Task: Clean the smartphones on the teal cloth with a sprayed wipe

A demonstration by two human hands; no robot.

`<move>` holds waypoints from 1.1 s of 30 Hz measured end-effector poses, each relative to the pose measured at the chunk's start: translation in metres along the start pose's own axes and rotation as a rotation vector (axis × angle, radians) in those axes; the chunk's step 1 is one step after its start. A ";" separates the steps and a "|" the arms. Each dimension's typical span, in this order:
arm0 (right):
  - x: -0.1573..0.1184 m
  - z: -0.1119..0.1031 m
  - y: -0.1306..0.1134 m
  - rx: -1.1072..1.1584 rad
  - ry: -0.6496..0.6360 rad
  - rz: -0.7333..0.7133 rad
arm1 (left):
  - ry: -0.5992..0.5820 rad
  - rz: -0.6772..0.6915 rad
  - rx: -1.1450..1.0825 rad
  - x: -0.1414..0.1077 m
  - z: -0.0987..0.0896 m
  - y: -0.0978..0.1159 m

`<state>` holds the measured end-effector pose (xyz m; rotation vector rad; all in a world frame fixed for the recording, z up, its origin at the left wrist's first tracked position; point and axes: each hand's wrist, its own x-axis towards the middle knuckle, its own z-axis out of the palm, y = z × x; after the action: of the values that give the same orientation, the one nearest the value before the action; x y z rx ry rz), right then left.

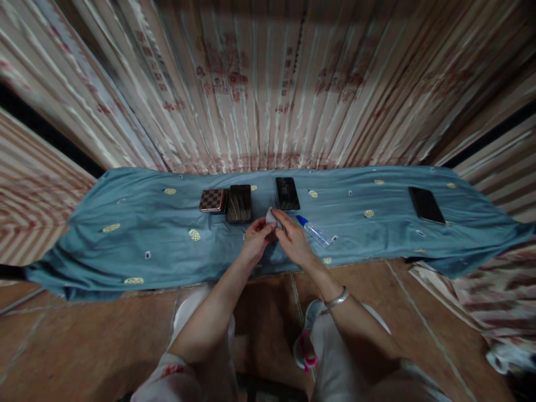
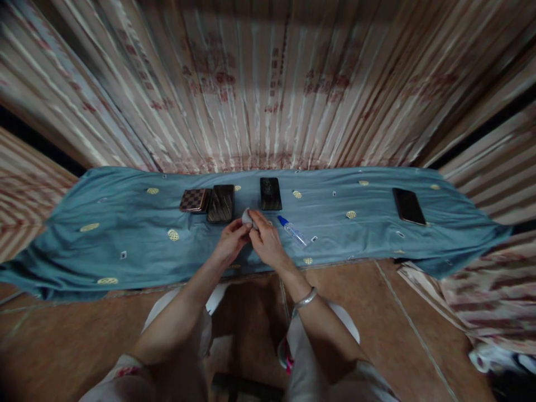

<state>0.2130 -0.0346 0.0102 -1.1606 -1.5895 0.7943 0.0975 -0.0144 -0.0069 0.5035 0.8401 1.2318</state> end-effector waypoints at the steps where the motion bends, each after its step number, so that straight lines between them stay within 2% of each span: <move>1: -0.001 -0.001 -0.001 0.000 0.002 -0.003 | 0.007 -0.011 0.000 -0.001 -0.001 0.001; 5: -0.005 -0.007 -0.003 0.035 0.019 0.001 | 0.021 -0.071 0.014 -0.006 -0.005 0.005; 8: -0.003 -0.021 0.003 0.011 0.064 0.015 | 0.008 -0.111 0.034 -0.010 -0.009 0.011; 11: 0.001 -0.040 0.019 -0.224 0.145 0.029 | 0.009 -0.134 0.048 -0.015 -0.013 0.017; 13: 0.003 -0.052 0.032 -0.397 0.150 0.086 | 0.009 -0.138 0.057 -0.017 -0.015 0.021; 16: 0.004 -0.061 0.045 -0.621 0.029 0.178 | 0.011 -0.134 0.068 -0.022 -0.019 0.027; 19: 0.005 -0.064 0.047 -0.808 -0.070 0.197 | 0.006 -0.114 0.103 -0.025 -0.022 0.031; 22: 0.007 -0.064 0.042 -0.893 -0.097 0.227 | 0.014 -0.001 0.235 -0.024 -0.027 0.032; 25: 0.010 -0.061 0.034 -0.744 -0.049 0.282 | 0.072 0.255 0.513 -0.020 -0.033 0.033; 27: 0.010 -0.054 0.028 -0.459 -0.009 0.326 | 0.080 0.345 0.637 -0.017 -0.036 0.033; 30: 0.008 -0.037 0.017 0.116 -0.008 0.447 | 0.040 0.303 0.568 -0.017 -0.037 0.035; 33: 0.004 -0.021 0.001 0.488 -0.035 0.518 | 0.036 0.200 0.371 -0.020 -0.035 0.036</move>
<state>0.2329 -0.0317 0.0168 -1.1994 -1.0308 1.4513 0.0466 -0.0266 0.0039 0.8835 1.0761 1.2735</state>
